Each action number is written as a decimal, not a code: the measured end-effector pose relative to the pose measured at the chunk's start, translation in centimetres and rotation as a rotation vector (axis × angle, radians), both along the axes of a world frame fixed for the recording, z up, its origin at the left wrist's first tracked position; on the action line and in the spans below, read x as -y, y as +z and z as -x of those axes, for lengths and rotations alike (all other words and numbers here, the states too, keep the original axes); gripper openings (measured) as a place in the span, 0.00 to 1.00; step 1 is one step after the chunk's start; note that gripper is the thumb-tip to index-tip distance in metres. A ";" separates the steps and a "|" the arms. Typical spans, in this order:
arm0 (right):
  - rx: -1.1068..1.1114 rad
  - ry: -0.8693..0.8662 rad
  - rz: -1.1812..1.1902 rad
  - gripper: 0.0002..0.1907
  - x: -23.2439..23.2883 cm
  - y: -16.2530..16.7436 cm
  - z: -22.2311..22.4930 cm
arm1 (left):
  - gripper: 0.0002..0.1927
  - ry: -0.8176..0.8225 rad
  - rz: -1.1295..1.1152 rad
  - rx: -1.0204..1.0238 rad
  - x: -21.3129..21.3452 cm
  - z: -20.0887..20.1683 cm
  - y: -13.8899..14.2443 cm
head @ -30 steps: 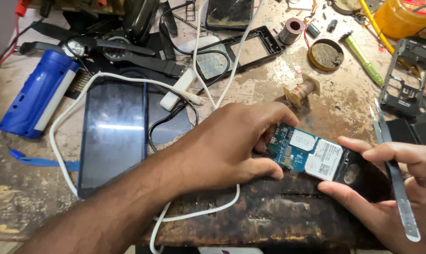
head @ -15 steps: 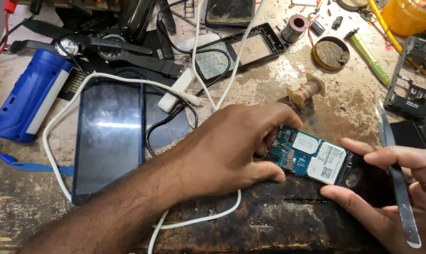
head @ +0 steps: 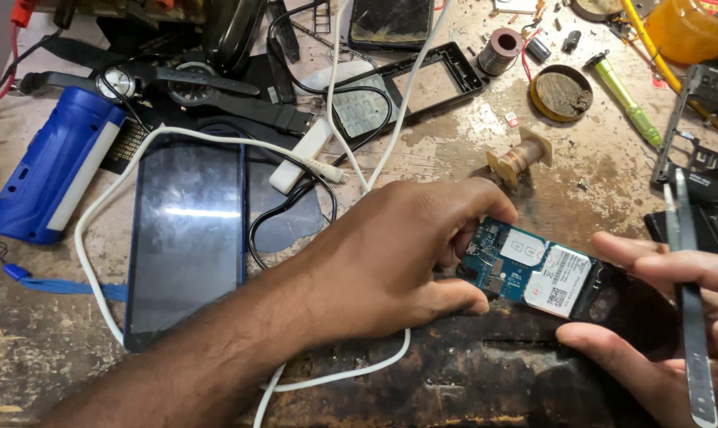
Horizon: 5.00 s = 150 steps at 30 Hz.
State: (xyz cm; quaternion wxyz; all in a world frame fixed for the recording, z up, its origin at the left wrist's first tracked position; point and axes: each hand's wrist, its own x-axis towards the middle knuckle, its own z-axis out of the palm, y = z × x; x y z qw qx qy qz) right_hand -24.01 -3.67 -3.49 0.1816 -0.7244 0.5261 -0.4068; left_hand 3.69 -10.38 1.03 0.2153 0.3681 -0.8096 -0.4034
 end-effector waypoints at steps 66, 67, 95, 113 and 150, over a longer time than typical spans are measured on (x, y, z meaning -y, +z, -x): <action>0.310 -0.132 0.055 0.15 -3.3 -3.3 -0.2 | 0.31 -0.006 0.126 -0.047 0.1 -0.1 -1.6; 0.276 -0.141 0.051 0.15 -3.3 -3.3 -0.1 | 0.31 -0.006 0.111 -0.038 0.1 -0.2 -1.6; 0.285 -0.094 0.095 0.09 -3.2 -3.5 -0.6 | 0.32 0.000 0.139 -0.056 -0.1 -0.4 -1.3; 0.355 -0.107 0.050 0.16 -2.9 -3.2 0.1 | 0.32 -0.010 0.124 -0.011 0.2 0.0 -1.6; 0.214 -0.050 0.114 0.07 -3.2 -3.2 -1.0 | 0.32 -0.008 0.150 -0.047 -0.1 -0.5 -1.3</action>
